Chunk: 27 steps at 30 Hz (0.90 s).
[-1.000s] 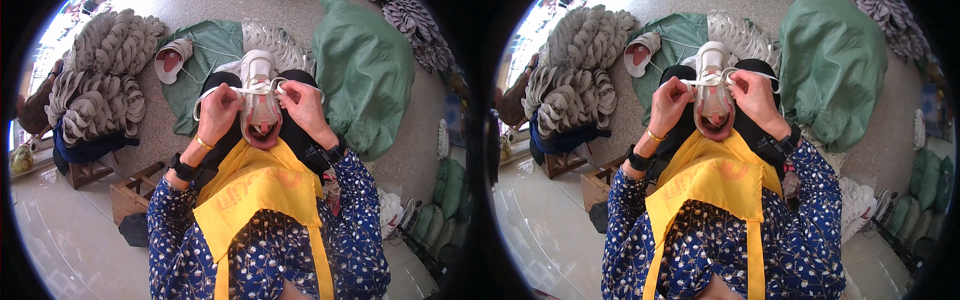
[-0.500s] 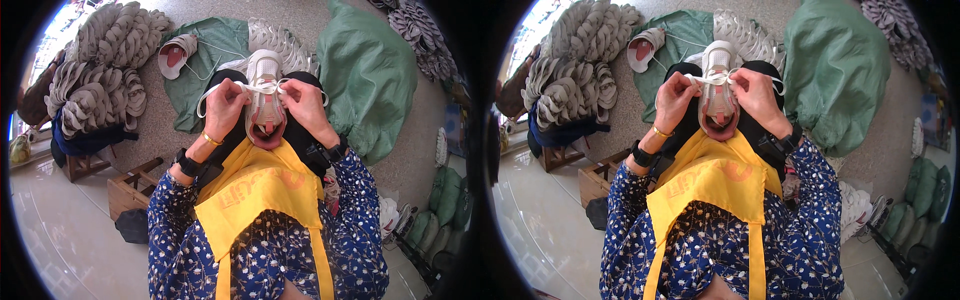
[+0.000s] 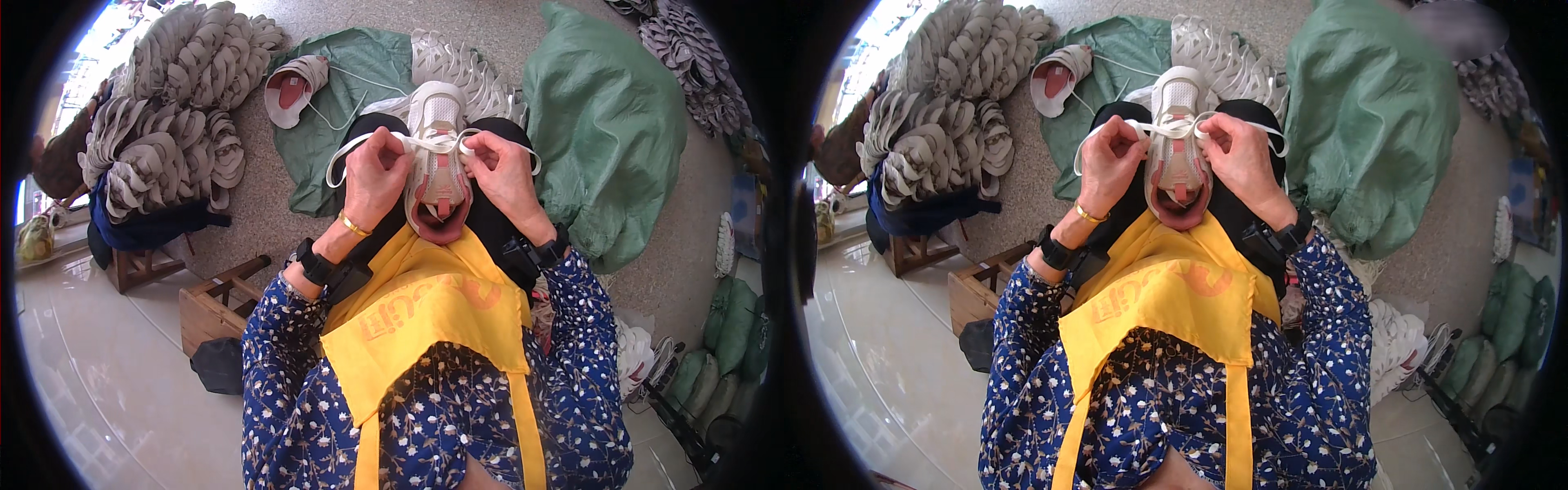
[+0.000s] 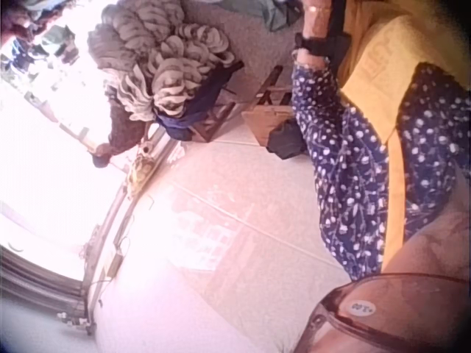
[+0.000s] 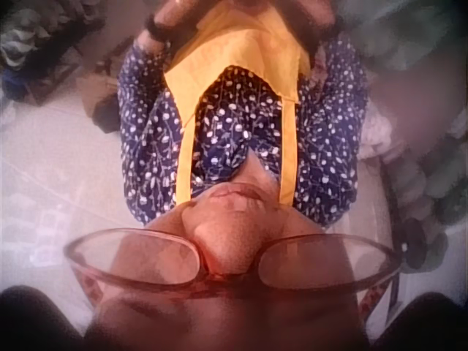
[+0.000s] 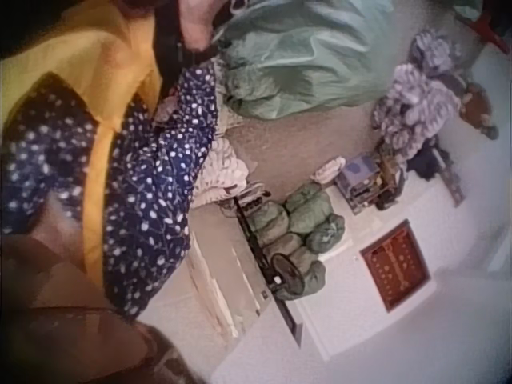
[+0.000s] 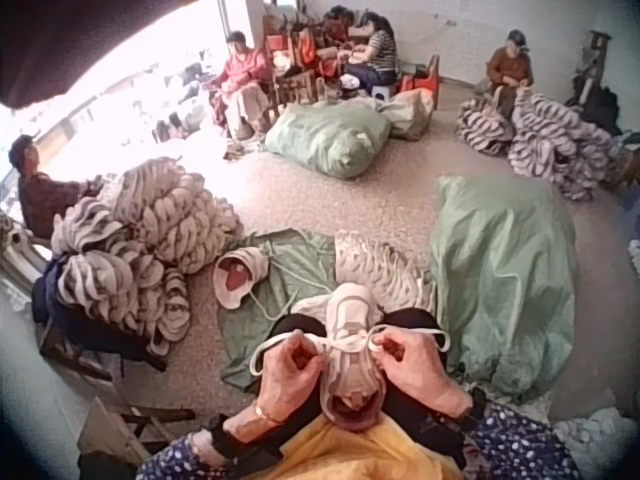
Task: The person sits on the floor and laces a white sneaker held on their lap. They thread the laces through the eyelets, pull them tight, and tie a knot, repeating the process to secure the shoe.
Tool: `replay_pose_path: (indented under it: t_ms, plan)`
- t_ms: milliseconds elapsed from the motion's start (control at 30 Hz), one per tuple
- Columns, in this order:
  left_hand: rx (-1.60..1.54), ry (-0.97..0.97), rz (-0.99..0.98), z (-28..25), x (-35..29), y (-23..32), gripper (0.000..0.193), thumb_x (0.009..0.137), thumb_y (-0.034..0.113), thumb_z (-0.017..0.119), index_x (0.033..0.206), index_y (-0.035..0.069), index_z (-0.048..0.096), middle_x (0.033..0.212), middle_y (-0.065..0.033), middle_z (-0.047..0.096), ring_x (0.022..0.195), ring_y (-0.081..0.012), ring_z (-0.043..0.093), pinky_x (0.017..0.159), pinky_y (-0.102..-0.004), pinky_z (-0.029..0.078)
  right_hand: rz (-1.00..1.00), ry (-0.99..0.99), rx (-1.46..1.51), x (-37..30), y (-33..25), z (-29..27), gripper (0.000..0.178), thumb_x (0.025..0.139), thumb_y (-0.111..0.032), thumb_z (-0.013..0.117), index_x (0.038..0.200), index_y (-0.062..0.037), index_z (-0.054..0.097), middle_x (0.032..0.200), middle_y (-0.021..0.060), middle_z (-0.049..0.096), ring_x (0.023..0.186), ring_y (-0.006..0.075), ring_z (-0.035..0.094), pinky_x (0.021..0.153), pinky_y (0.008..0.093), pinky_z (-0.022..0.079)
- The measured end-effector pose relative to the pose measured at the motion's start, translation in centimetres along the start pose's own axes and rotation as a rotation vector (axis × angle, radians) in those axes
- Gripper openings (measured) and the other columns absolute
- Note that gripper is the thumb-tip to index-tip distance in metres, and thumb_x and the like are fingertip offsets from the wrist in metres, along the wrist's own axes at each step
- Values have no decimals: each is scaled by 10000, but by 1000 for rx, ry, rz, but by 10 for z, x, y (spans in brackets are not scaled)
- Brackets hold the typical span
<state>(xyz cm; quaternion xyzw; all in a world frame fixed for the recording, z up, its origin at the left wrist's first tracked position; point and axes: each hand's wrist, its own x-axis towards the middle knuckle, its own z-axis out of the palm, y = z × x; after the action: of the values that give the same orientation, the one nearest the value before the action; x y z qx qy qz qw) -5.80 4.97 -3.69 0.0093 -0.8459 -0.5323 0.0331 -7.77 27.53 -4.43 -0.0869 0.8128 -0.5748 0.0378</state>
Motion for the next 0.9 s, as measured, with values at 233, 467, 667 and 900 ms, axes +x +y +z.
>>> replay_pose_path:
  t_ms: [233, 467, 667, 900]
  plan:
    - [158, 24, 209, 4, -2, 15, 138, 826, -30, 686, 831, 6, 553, 705, -83, 619, 604, -156, 632, 567, -303, 486, 19, -2, 23, 0, 0, 0, 119, 876, 5, 709, 992, 26, 694, 848, 106, 749, 712, 153, 727, 644, 280, 573]
    - [251, 27, 439, 13, -5, 24, 115, 813, -59, 610, 870, 9, 537, 811, -164, 563, 753, -376, 593, 648, -446, 476, 9, -17, -18, 2, -8, -1, 103, 887, 10, 711, 987, 26, 691, 837, 89, 738, 715, 140, 717, 638, 271, 571]
    - [373, -38, 510, 19, -5, 29, 106, 816, -45, 620, 889, 0, 557, 858, -172, 585, 860, -380, 611, 723, -468, 499, -44, 4, -123, 1, -20, -2, 120, 860, -7, 729, 977, 4, 705, 816, 127, 741, 703, 196, 737, 660, 296, 575]
    - [156, -15, 93, 10, 1, 20, 106, 799, 20, 690, 843, -2, 596, 727, -141, 648, 673, -306, 664, 632, -388, 524, 123, -46, 0, 7, -16, -6, 107, 885, -18, 728, 976, 33, 705, 814, 99, 749, 695, 148, 735, 640, 277, 592]
